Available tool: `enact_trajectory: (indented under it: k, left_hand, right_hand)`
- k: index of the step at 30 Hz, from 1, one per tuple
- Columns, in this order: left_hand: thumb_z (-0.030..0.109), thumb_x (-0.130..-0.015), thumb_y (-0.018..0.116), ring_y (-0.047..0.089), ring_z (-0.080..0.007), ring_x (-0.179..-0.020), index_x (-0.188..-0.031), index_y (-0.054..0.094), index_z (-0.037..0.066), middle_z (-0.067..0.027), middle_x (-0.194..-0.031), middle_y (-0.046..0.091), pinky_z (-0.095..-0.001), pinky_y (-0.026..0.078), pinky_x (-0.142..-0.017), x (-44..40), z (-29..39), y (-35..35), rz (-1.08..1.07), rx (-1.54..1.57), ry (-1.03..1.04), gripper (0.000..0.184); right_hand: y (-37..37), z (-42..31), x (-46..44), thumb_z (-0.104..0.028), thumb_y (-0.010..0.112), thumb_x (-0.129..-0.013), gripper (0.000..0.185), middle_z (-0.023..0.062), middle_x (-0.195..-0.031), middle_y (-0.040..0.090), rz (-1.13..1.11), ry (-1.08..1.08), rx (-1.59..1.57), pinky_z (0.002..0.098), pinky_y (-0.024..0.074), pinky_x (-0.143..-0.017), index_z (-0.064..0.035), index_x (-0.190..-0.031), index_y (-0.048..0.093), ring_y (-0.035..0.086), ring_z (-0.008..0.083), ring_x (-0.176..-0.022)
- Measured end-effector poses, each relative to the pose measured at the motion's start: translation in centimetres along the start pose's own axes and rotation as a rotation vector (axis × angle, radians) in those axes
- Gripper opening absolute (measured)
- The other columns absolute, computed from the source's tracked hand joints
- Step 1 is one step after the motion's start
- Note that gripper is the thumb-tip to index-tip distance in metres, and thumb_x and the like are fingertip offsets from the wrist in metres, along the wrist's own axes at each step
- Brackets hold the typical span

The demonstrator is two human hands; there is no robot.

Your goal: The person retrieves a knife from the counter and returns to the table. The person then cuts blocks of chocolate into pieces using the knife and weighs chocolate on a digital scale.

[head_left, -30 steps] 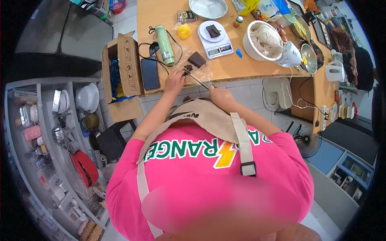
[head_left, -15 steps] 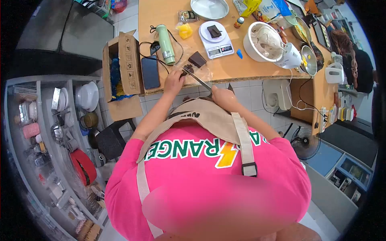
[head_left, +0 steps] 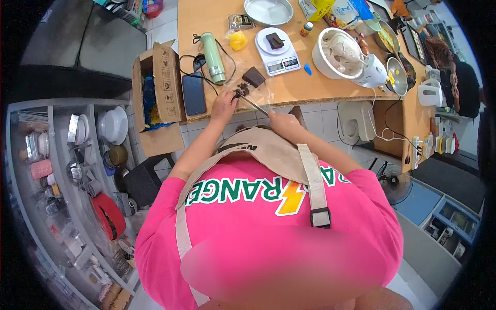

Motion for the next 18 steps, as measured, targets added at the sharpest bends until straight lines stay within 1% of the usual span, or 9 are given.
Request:
enact_trajectory:
  k: [2,6,8,10,12,14,18]
  left_hand:
    - [0.012,-0.078,0.069,0.059,-0.0333,-0.090,-0.096,0.065,0.002,-0.0139,-0.094,0.060,-0.0409,0.049,-0.079,-0.1,0.1,0.0,-0.037,0.028,-0.011,0.021]
    - [0.013,-0.078,0.069,0.060,-0.0329,-0.091,-0.098,0.065,0.002,-0.0141,-0.094,0.061,-0.0404,0.049,-0.080,0.2,0.2,-0.1,-0.018,0.039,-0.003,0.023]
    - [0.013,-0.078,0.069,0.060,-0.0327,-0.092,-0.100,0.066,0.002,-0.0141,-0.095,0.061,-0.0401,0.049,-0.081,0.5,0.2,-0.2,-0.001,0.060,-0.073,0.024]
    - [0.013,-0.078,0.069,0.060,-0.0329,-0.091,-0.099,0.066,0.002,-0.0141,-0.095,0.061,-0.0402,0.049,-0.081,0.8,-0.4,0.3,-0.003,0.066,-0.087,0.024]
    - [0.012,-0.078,0.069,0.060,-0.0330,-0.091,-0.099,0.066,0.002,-0.0142,-0.095,0.061,-0.0402,0.049,-0.081,0.7,-0.8,0.4,0.002,0.075,-0.101,0.023]
    - [0.012,-0.078,0.068,0.060,-0.0331,-0.090,-0.099,0.066,0.002,-0.0146,-0.094,0.061,-0.0406,0.049,-0.080,0.6,-0.6,0.2,0.053,0.052,-0.046,0.023]
    - [0.012,-0.079,0.068,0.060,-0.0331,-0.090,-0.098,0.066,0.003,-0.0143,-0.094,0.062,-0.0412,0.049,-0.079,0.7,-0.2,-0.1,0.019,0.052,-0.086,0.022]
  right_hand:
    - [0.7,0.5,-0.2,-0.014,0.046,-0.087,0.021,0.0227,-0.086,0.068,-0.010,0.020,-0.022,0.0500,0.0524,-0.069,0.0002,-0.098,0.055,0.067,0.0384,-0.081]
    - [1.4,1.2,-0.4,-0.016,0.047,-0.086,0.022,0.0228,-0.086,0.068,-0.018,0.065,-0.084,0.0509,0.0518,-0.070,-0.0005,-0.100,0.054,0.067,0.0389,-0.081]
    - [1.8,1.6,-0.5,-0.017,0.047,-0.086,0.022,0.0228,-0.086,0.068,0.005,0.063,-0.104,0.0509,0.0518,-0.070,-0.0008,-0.100,0.054,0.067,0.0393,-0.081]
    - [1.1,1.2,0.0,-0.017,0.047,-0.086,0.023,0.0228,-0.086,0.068,0.034,0.066,-0.125,0.0509,0.0517,-0.071,-0.0011,-0.101,0.054,0.067,0.0397,-0.081]
    - [0.2,1.0,0.6,-0.017,0.046,-0.087,0.023,0.0231,-0.086,0.067,-0.016,0.054,-0.033,0.0513,0.0515,-0.073,-0.0014,-0.102,0.053,0.066,0.0402,-0.081]
    - [0.1,0.9,0.7,-0.017,0.045,-0.087,0.022,0.0235,-0.086,0.067,-0.010,0.034,-0.019,0.0511,0.0517,-0.073,-0.0013,-0.101,0.053,0.066,0.0402,-0.081]
    - [-0.4,0.4,1.2,-0.015,0.045,-0.087,0.021,0.0248,-0.086,0.067,-0.016,0.010,-0.017,0.0503,0.0523,-0.073,-0.0001,-0.100,0.053,0.067,0.0398,-0.081]
Point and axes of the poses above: each hand's wrist, its own x-axis away from the middle knuckle, its own y-axis out of the palm, z = x × y, the point moved 4 cm from there along -x, towards the middle knuckle
